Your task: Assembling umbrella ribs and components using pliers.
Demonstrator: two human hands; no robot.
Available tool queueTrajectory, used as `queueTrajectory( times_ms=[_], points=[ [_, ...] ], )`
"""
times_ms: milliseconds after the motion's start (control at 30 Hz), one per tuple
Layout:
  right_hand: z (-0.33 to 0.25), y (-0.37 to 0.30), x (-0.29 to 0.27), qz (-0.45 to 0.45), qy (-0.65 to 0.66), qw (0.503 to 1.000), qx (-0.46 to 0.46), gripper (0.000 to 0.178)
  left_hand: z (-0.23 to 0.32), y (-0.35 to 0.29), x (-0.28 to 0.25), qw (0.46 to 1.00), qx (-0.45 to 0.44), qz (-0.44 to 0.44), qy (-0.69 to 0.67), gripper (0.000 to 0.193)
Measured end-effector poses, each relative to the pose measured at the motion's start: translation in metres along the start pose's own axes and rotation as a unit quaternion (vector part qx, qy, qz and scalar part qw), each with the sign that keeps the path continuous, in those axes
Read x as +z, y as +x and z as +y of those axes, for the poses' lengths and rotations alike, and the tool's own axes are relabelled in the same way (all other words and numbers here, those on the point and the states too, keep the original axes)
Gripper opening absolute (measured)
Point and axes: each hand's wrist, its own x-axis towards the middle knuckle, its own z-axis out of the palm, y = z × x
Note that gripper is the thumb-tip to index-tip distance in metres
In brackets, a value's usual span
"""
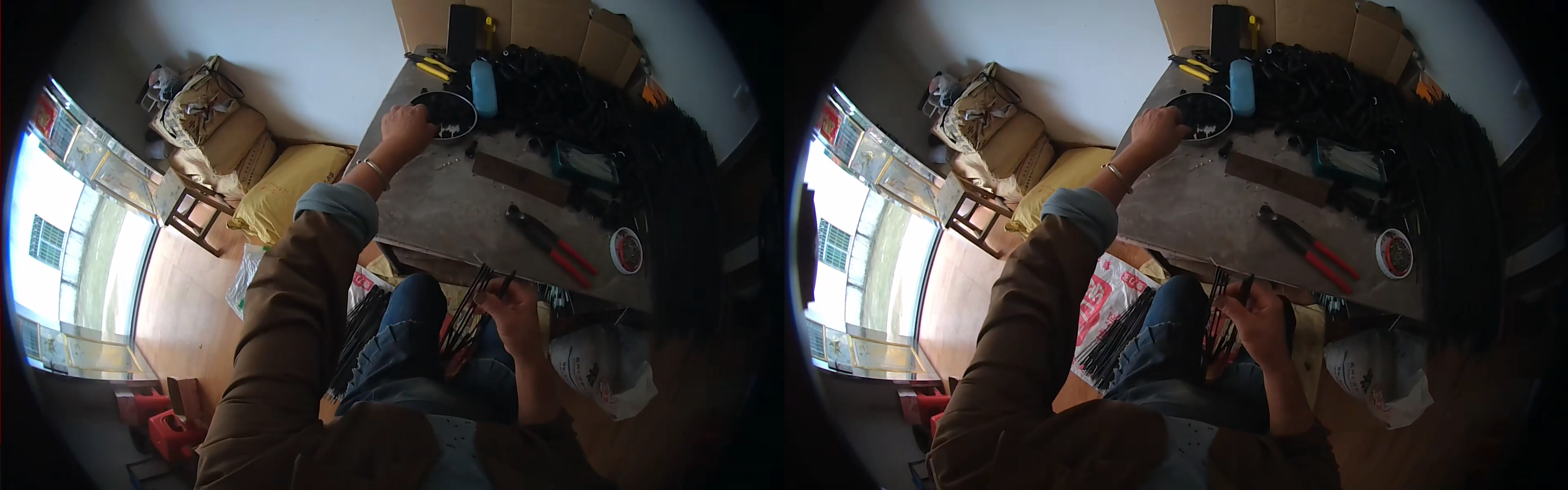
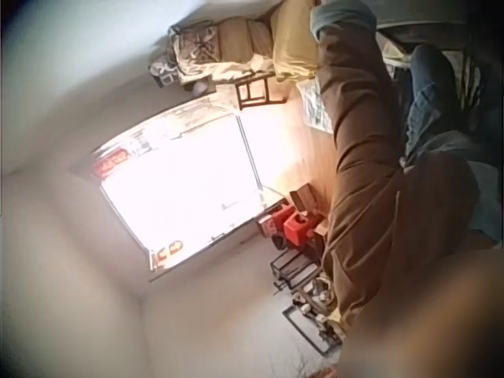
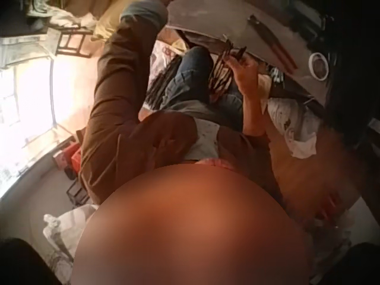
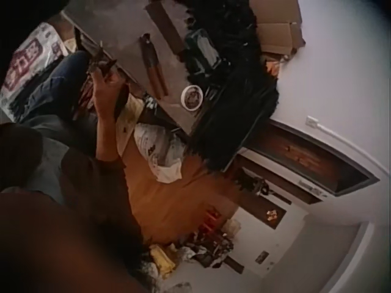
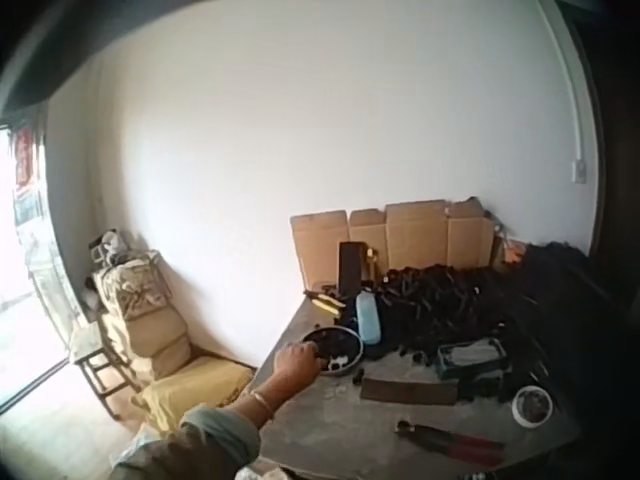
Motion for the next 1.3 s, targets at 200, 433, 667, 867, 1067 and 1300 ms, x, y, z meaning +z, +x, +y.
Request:
queueTrajectory(
  times_ms=[200,433,667,867,1067,1300],
  points=[
    [-0.002,0.009,-0.011,-0.031,0.02,0.999,0.023,0.008,0.007,0.018,0.002,0.989,-0.017,-0.111,0.096,0.023],
    [-0.004,0.006,-0.007,-0.046,0.021,0.998,0.027,0.009,0.006,0.003,0.006,0.989,0.078,-0.04,0.115,0.014],
    [-0.006,-0.003,-0.011,-0.047,0.023,0.998,0.016,0.009,0.009,-0.001,0.007,0.99,0.12,-0.065,0.048,0.017],
    [-0.004,-0.002,-0.016,-0.048,0.024,0.998,0.026,0.009,0.015,0.006,0.007,0.981,0.153,-0.094,0.075,0.022],
    [-0.006,-0.002,-0.018,-0.061,0.031,0.997,0.021,0.009,0.02,0.013,0.002,0.968,0.161,-0.178,0.073,0.019],
    [-0.009,-0.004,-0.015,-0.071,0.035,0.997,0.025,0.006,0.022,0.011,0.006,0.962,0.158,-0.164,0.152,0.017]
  ],
)
